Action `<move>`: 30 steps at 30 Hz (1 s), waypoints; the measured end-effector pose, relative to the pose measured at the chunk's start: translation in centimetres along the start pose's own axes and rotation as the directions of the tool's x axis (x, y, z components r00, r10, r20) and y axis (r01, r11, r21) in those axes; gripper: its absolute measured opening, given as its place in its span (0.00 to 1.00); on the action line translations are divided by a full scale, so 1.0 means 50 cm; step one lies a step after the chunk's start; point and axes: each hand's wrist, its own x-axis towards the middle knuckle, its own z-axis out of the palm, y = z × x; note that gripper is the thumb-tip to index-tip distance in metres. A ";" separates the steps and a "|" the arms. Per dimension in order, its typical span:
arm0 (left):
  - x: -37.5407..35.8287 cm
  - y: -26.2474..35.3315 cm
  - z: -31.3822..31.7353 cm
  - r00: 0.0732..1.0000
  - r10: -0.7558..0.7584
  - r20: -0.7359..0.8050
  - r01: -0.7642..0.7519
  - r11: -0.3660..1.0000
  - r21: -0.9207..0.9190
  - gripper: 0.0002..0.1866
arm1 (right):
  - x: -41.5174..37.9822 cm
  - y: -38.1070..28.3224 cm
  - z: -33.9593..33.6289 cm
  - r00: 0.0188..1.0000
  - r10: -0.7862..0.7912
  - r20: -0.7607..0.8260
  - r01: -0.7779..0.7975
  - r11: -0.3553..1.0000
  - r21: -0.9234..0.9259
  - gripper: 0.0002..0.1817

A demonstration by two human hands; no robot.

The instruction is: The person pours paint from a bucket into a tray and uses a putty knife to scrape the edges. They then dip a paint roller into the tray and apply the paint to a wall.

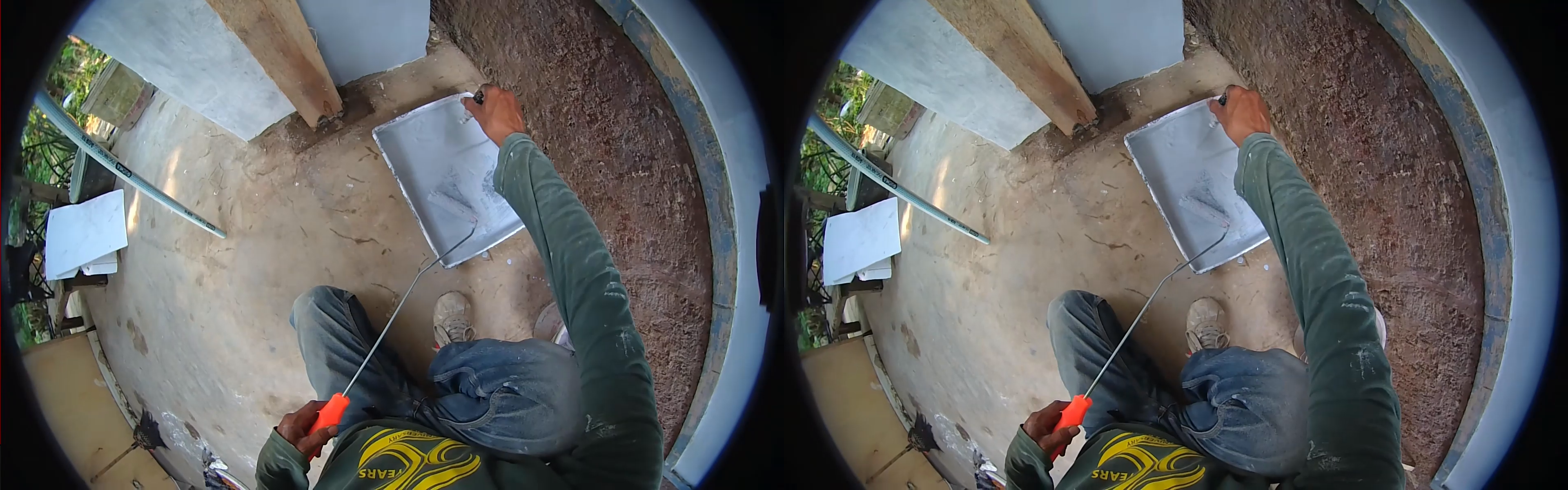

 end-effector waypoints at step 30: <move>0.006 0.007 0.009 1.000 0.002 -0.001 -0.002 0.999 -0.042 0.24 | -0.007 0.028 0.008 0.990 0.138 0.003 -0.138 0.990 0.013 0.22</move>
